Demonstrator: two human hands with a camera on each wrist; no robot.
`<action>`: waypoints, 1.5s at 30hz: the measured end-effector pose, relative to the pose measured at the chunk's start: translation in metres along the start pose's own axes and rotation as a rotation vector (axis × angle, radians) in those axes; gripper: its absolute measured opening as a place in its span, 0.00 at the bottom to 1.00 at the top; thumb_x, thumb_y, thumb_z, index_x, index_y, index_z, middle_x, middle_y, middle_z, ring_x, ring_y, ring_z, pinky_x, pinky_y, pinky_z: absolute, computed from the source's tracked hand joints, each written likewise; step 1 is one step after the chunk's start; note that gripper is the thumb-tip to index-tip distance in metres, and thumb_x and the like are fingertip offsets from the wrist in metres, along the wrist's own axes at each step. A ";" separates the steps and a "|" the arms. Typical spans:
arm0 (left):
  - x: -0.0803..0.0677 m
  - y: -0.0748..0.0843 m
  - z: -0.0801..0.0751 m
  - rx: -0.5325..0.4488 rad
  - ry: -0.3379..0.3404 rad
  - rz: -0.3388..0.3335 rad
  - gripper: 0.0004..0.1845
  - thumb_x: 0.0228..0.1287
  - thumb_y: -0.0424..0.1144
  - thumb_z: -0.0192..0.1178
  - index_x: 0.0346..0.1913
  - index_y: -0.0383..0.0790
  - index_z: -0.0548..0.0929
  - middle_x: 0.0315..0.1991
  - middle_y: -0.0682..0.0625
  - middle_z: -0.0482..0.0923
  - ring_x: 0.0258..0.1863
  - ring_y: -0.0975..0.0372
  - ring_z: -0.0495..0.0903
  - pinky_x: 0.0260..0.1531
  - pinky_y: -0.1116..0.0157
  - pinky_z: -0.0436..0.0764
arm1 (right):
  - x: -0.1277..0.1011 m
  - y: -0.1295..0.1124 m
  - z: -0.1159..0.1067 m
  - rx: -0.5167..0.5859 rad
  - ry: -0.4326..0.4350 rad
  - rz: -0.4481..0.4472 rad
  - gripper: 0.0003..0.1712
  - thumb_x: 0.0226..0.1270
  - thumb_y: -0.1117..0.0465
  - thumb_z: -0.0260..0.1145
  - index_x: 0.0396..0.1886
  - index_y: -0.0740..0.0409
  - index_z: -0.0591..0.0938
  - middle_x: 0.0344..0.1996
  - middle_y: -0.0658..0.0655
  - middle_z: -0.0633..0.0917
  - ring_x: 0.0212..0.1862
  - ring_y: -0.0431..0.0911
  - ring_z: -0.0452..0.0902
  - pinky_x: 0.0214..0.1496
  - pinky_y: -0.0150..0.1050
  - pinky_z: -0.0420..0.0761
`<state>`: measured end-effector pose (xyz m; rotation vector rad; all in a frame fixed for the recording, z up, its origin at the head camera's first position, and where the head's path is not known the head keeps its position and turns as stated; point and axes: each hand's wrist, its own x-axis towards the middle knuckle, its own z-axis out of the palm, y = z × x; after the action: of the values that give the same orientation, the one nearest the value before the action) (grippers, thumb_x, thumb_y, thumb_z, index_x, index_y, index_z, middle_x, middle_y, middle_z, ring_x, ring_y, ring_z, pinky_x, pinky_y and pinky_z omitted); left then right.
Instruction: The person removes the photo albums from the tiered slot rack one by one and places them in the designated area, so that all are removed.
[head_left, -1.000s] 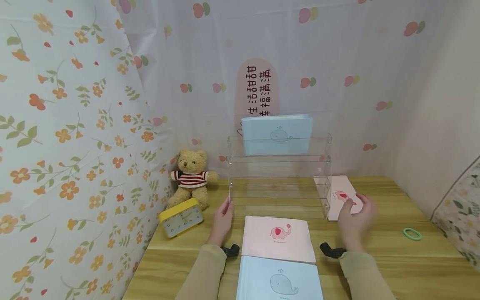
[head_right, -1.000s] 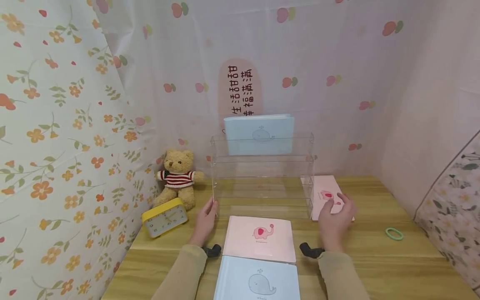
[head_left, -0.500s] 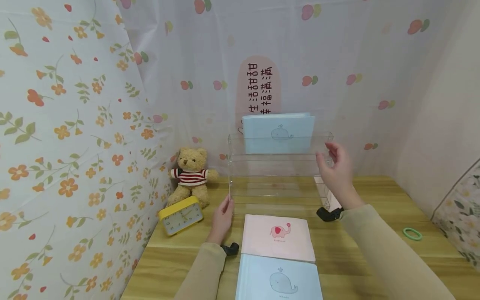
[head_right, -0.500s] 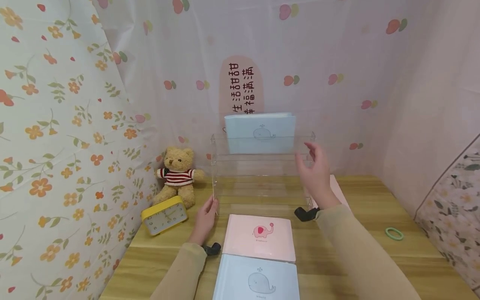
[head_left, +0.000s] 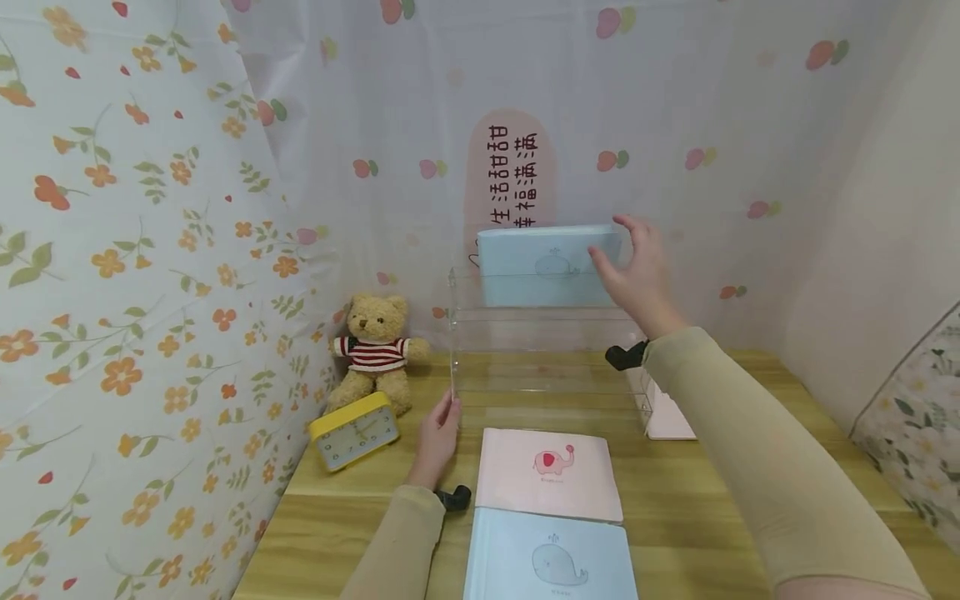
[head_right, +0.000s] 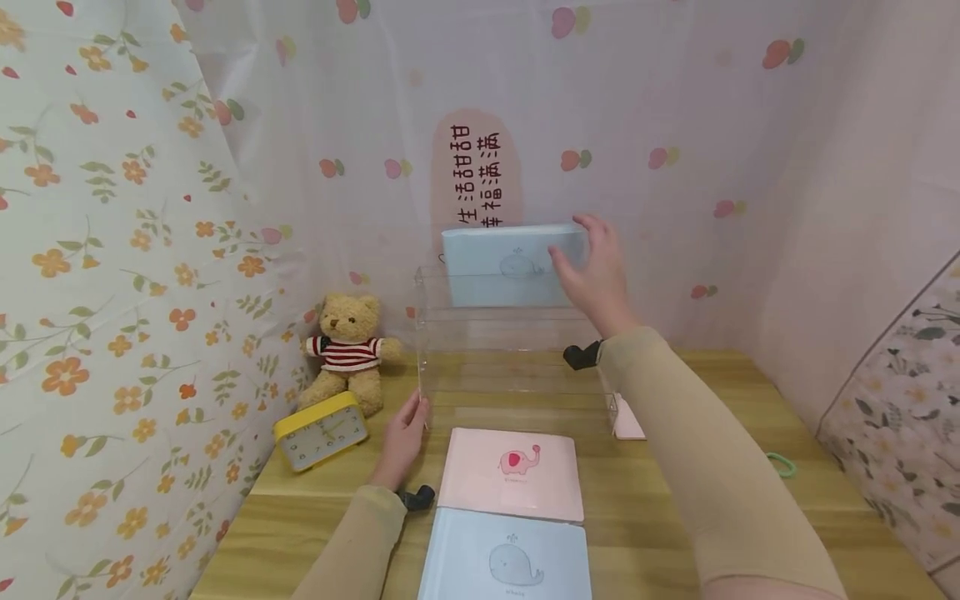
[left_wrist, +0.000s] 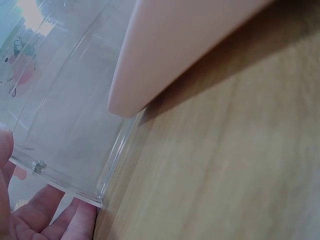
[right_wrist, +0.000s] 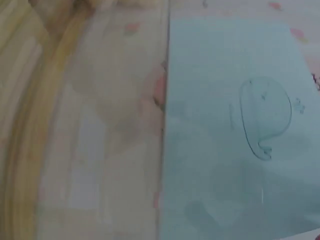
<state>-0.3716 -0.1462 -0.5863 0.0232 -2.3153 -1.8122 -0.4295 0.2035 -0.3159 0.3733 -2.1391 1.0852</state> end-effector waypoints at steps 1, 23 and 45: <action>0.000 0.000 -0.001 -0.002 0.001 0.001 0.29 0.87 0.54 0.57 0.83 0.53 0.74 0.79 0.42 0.76 0.77 0.43 0.78 0.76 0.40 0.78 | 0.005 0.000 0.000 -0.014 -0.023 0.000 0.37 0.78 0.53 0.72 0.79 0.63 0.72 0.79 0.69 0.71 0.82 0.65 0.64 0.87 0.65 0.65; 0.005 0.001 0.003 -0.013 0.011 0.002 0.30 0.86 0.56 0.59 0.82 0.51 0.75 0.79 0.42 0.76 0.78 0.43 0.76 0.78 0.40 0.76 | 0.035 -0.003 0.019 0.057 -0.118 0.275 0.27 0.78 0.51 0.75 0.72 0.53 0.84 0.78 0.62 0.77 0.83 0.59 0.66 0.88 0.60 0.65; 0.003 -0.001 -0.001 -0.004 0.012 -0.031 0.28 0.87 0.52 0.58 0.82 0.49 0.75 0.78 0.42 0.77 0.79 0.44 0.75 0.78 0.40 0.75 | 0.020 -0.011 0.033 0.172 0.112 0.355 0.17 0.79 0.57 0.74 0.60 0.57 0.86 0.68 0.59 0.82 0.70 0.49 0.75 0.76 0.50 0.77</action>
<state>-0.3748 -0.1478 -0.5869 0.0701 -2.3157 -1.8257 -0.4534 0.1718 -0.3086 0.0064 -2.0647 1.4594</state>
